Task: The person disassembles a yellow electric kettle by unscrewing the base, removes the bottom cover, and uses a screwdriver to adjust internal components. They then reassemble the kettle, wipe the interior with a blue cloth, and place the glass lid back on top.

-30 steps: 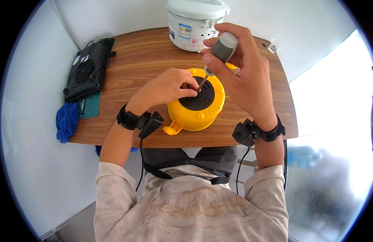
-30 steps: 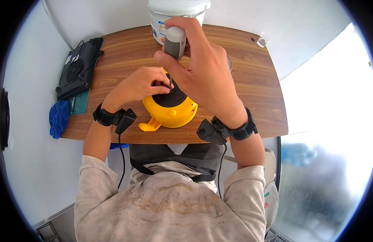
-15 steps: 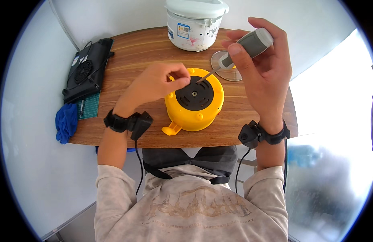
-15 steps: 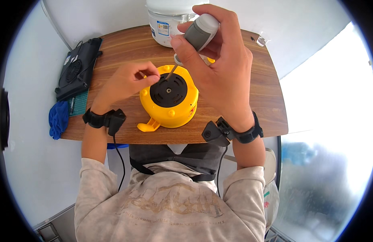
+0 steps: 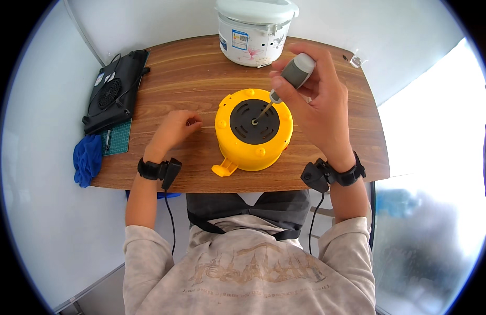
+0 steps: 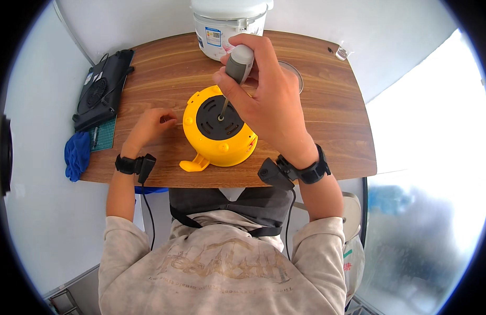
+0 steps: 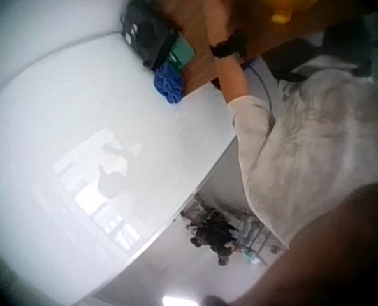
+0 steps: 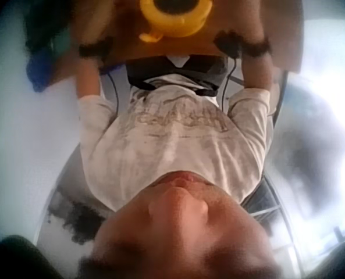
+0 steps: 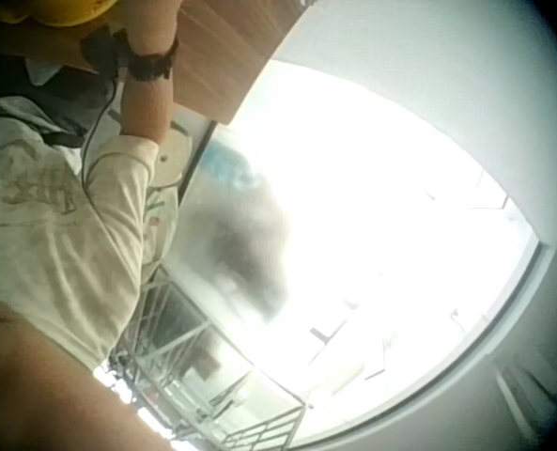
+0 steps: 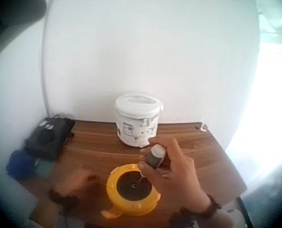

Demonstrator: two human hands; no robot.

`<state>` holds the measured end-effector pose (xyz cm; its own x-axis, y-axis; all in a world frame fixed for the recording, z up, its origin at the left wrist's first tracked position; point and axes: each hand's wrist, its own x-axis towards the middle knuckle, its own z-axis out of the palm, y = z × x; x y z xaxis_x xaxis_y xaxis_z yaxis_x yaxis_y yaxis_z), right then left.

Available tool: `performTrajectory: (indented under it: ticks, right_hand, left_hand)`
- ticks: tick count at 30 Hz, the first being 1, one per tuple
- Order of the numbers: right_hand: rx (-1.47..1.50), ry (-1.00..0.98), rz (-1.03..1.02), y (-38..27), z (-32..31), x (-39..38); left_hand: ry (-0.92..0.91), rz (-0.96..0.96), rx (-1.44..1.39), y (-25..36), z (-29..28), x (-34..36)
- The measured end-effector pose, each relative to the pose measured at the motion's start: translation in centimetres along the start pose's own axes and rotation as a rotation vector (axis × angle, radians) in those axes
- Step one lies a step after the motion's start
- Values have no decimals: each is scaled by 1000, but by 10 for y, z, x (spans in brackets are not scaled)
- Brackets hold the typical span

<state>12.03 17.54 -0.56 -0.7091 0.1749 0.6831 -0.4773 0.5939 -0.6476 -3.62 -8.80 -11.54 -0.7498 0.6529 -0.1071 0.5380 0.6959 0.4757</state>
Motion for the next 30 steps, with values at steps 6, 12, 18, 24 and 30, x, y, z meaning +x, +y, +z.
performTrajectory:
  ticks: [6, 12, 18, 24, 30]
  right_hand:
    - [-25, -25, 3, 0, 3, 1]
    - [-44, -46, 8, -1, 2, 0]
    - [23, 26, 50, -9, 0, -2]
    - [160, 223, 81, -9, -18, -2]
    - [139, 230, 58, -4, -31, -7]
  left_hand:
    - [-4, 27, -99, -7, 8, -1]
    - [111, -7, -286, 25, -17, -4]
    - [130, 157, -509, 62, -36, -9]
    - [21, 237, -403, 107, -37, -1]
    - [-26, 310, -297, 116, -22, 13]
